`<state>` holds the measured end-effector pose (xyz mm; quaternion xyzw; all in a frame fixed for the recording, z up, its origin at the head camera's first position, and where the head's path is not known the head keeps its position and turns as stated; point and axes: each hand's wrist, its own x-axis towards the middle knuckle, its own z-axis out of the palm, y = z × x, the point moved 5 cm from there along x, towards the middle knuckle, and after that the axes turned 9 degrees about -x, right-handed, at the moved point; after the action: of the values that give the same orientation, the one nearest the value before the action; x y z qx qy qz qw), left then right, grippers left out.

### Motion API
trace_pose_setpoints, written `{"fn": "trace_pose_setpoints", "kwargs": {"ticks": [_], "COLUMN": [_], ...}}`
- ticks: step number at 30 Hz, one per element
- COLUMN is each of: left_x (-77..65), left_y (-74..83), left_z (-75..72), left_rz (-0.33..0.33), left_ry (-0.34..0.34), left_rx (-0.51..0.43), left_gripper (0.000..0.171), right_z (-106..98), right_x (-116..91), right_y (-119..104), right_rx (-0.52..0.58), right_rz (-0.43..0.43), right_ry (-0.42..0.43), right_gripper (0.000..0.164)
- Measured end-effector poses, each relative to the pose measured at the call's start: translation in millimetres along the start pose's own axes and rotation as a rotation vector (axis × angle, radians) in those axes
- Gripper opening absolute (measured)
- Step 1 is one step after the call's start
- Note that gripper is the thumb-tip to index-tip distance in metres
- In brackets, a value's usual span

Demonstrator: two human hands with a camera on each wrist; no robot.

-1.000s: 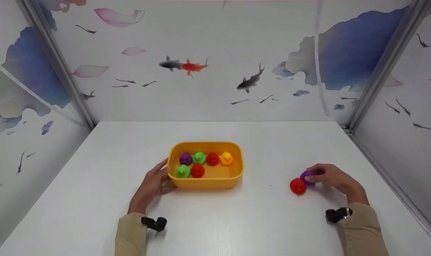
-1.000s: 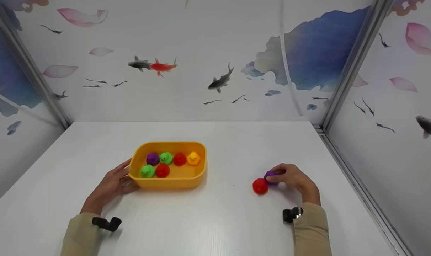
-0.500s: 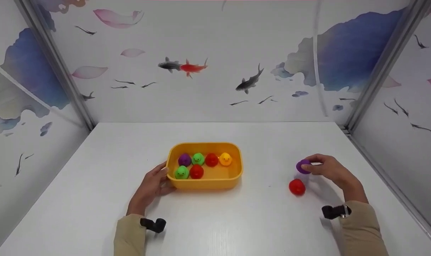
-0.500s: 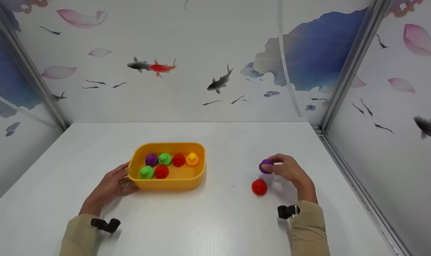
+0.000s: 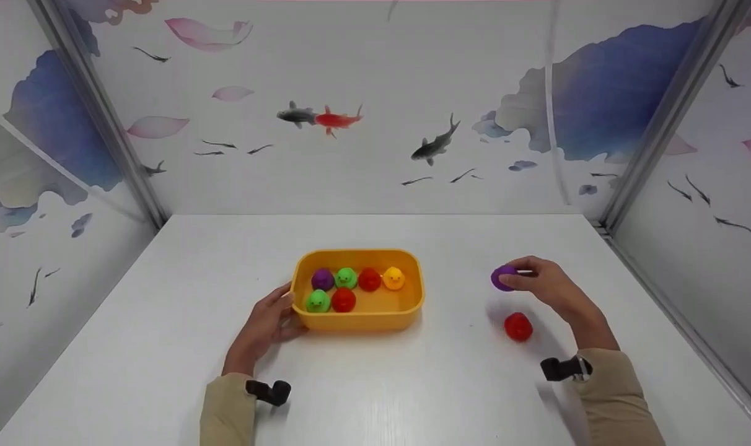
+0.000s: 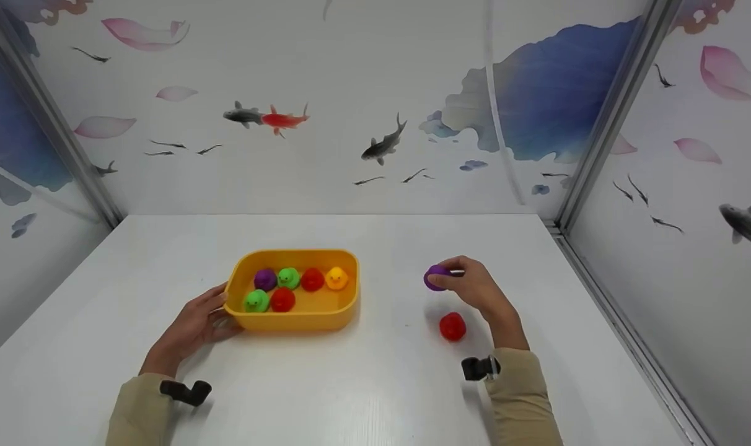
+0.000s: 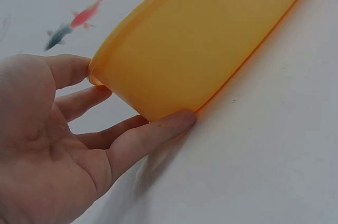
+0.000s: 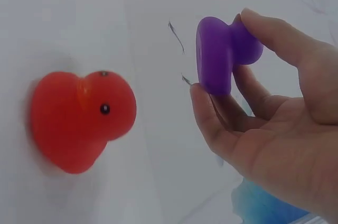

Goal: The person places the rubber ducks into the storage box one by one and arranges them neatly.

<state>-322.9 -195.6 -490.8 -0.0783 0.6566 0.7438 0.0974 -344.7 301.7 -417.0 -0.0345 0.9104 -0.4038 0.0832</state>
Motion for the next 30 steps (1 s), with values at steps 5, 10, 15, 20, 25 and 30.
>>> {"fn": "trace_pose_setpoints", "kwargs": {"ticks": [5, 10, 15, 20, 25, 30], "left_x": [-0.1, -0.2, 0.0, 1.1, 1.9, 2.4], "left_y": [0.3, 0.2, 0.0, 0.4, -0.6, -1.3], "left_z": [0.6, -0.4, -0.6, -0.8, -1.9, -2.3], "left_rz": [0.003, 0.008, 0.012, 0.018, 0.012, 0.010], "left_ry": [-0.005, 0.003, 0.000, -0.004, 0.010, 0.024], "left_rx": [0.000, -0.008, -0.013, -0.018, -0.005, -0.002], "left_gripper": [0.053, 0.051, 0.051, 0.051, 0.050, 0.051], "right_z": [8, 16, 26, 36, 46, 56], "right_x": [2, 3, 5, 9, 15, 22], "right_y": [-14, -22, -32, -45, -55, -64], "right_rx": [0.006, 0.043, 0.062, 0.062, 0.043, 0.032], "right_rz": [-0.017, -0.052, -0.095, -0.100, -0.054, -0.052], "right_ry": [0.000, -0.017, -0.028, -0.029, -0.030, -0.048], "right_gripper": [0.064, 0.060, 0.055, 0.055, 0.056, 0.049]}}
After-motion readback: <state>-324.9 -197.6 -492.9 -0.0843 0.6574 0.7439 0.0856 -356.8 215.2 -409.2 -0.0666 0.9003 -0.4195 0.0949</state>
